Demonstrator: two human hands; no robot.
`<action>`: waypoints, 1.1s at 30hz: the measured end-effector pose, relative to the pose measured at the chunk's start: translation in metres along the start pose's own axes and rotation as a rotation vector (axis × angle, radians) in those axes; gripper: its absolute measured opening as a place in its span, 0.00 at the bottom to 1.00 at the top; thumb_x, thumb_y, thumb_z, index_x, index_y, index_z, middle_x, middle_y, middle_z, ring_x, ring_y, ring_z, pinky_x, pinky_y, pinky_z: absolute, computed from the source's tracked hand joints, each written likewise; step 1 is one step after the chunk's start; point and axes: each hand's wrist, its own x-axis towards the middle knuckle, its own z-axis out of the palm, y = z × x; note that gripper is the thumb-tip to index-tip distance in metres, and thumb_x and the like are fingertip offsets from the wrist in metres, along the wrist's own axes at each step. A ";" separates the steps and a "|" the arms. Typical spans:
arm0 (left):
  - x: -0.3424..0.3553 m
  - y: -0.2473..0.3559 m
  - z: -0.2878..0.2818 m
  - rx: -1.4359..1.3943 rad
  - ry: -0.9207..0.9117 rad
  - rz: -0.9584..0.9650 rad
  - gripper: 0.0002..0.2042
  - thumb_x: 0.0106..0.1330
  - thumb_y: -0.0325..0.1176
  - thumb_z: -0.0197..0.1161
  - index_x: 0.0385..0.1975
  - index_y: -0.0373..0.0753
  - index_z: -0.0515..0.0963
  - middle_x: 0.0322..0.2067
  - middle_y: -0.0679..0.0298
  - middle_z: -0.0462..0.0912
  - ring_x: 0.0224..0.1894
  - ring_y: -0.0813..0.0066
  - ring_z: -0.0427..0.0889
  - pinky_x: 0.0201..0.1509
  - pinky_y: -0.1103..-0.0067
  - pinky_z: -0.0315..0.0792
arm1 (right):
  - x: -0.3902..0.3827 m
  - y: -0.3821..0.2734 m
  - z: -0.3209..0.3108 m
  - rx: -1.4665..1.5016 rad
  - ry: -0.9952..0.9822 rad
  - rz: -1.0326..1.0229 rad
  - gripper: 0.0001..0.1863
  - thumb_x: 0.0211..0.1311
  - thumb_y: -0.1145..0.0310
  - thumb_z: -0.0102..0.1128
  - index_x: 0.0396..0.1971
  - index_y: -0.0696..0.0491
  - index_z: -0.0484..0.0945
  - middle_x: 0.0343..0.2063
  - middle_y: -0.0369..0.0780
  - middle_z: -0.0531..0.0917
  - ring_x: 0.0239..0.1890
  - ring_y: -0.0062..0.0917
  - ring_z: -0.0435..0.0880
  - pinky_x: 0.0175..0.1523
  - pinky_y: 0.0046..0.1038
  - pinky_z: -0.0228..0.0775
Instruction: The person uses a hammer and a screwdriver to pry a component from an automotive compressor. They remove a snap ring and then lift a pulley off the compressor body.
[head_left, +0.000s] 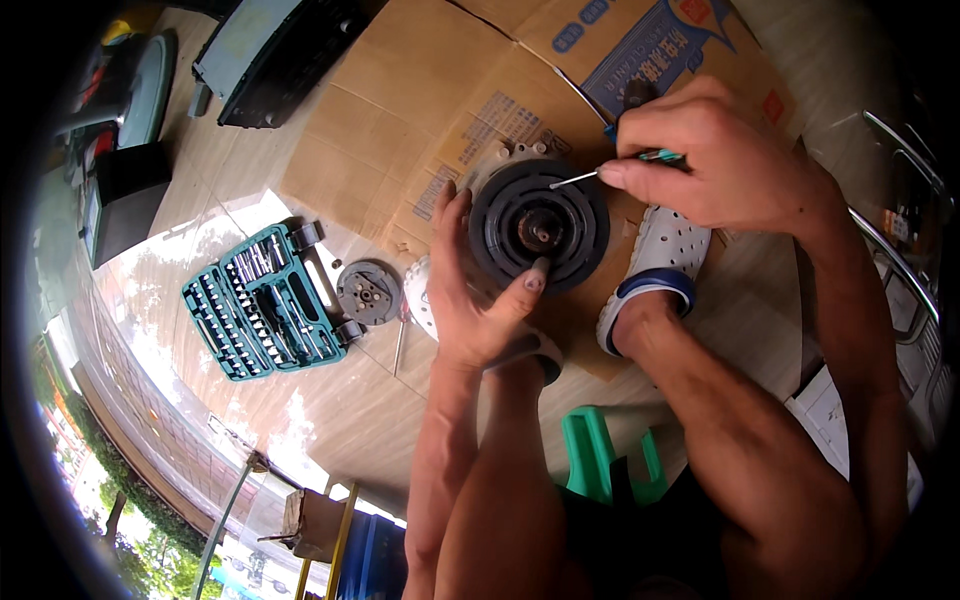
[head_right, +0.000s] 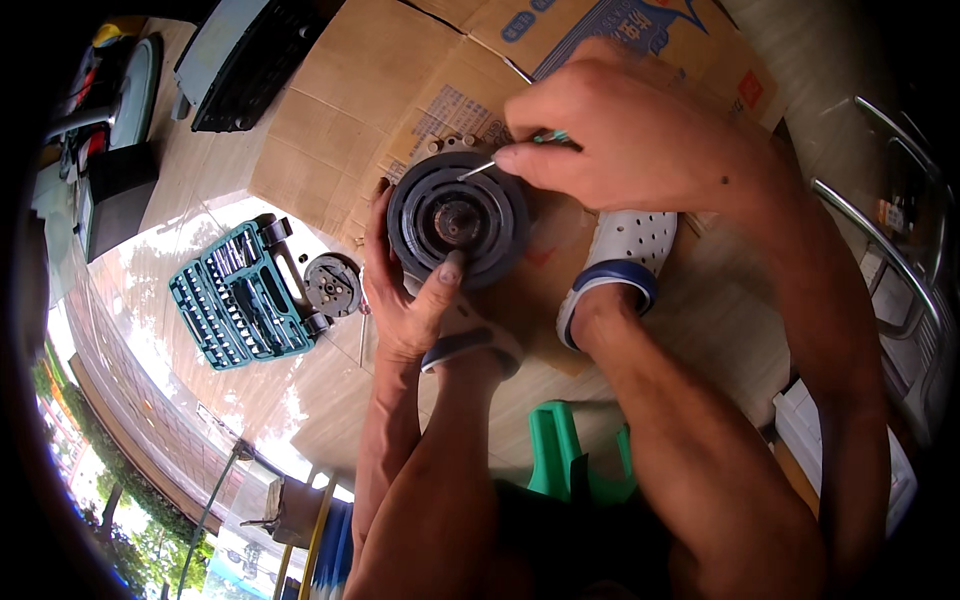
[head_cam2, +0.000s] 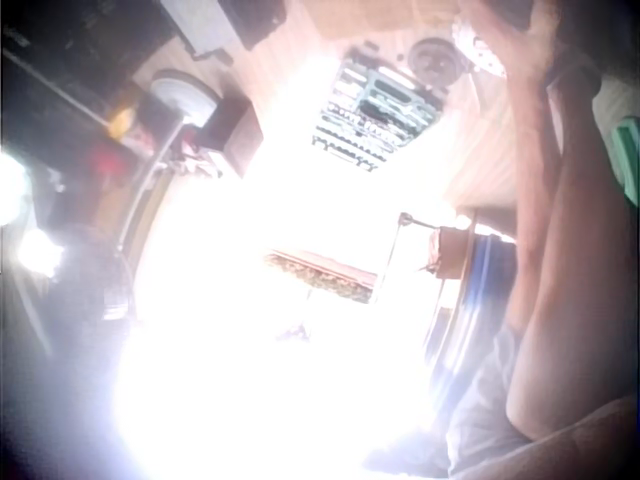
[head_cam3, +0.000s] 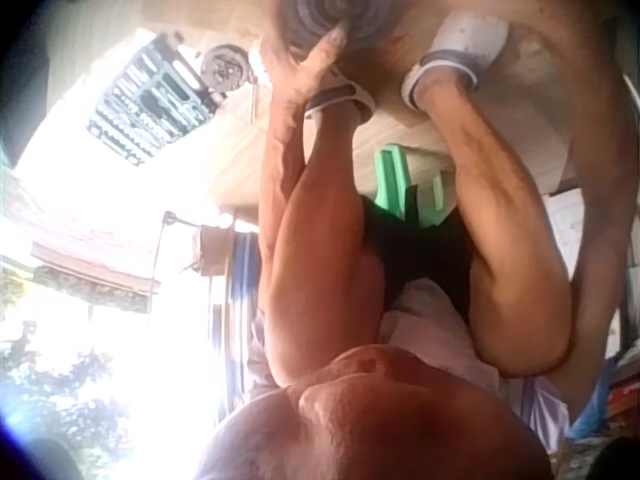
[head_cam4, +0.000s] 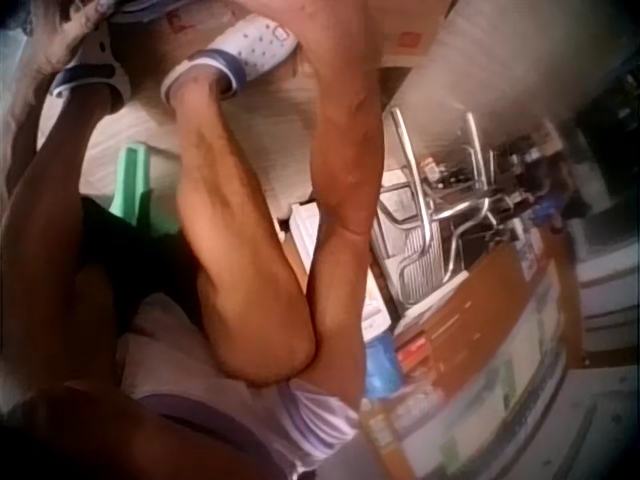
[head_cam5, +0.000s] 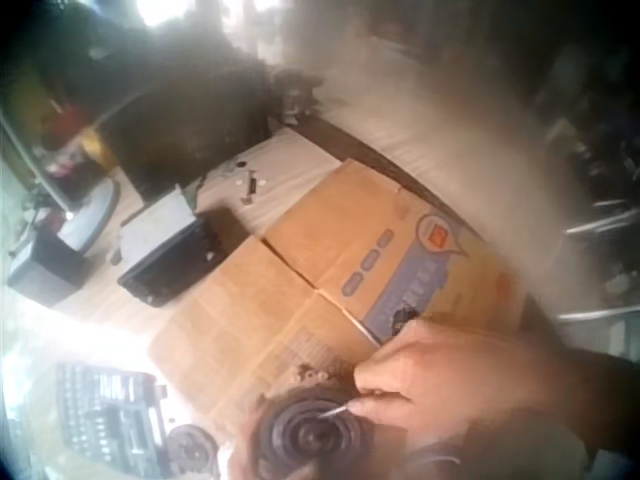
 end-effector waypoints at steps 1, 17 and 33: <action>-0.005 0.002 -0.003 -0.035 0.032 -0.035 0.56 0.50 0.59 0.78 0.72 0.27 0.58 0.73 0.34 0.56 0.74 0.41 0.63 0.76 0.60 0.58 | -0.003 -0.003 -0.005 0.055 -0.002 0.080 0.15 0.70 0.61 0.62 0.28 0.57 0.80 0.24 0.44 0.83 0.27 0.40 0.82 0.36 0.37 0.72; -0.018 -0.012 0.022 0.387 0.100 0.153 0.65 0.39 0.60 0.84 0.73 0.31 0.53 0.70 0.34 0.60 0.73 0.33 0.58 0.76 0.52 0.53 | -0.050 0.048 0.157 -0.066 0.152 0.437 0.08 0.66 0.71 0.60 0.42 0.55 0.79 0.37 0.49 0.83 0.40 0.52 0.84 0.42 0.46 0.78; 0.003 -0.032 0.030 0.613 0.139 0.356 0.49 0.47 0.53 0.79 0.66 0.31 0.65 0.62 0.45 0.71 0.65 0.34 0.69 0.70 0.53 0.64 | -0.049 0.080 0.174 -0.410 0.246 0.517 0.29 0.62 0.75 0.58 0.64 0.45 0.68 0.41 0.52 0.78 0.40 0.52 0.87 0.42 0.52 0.79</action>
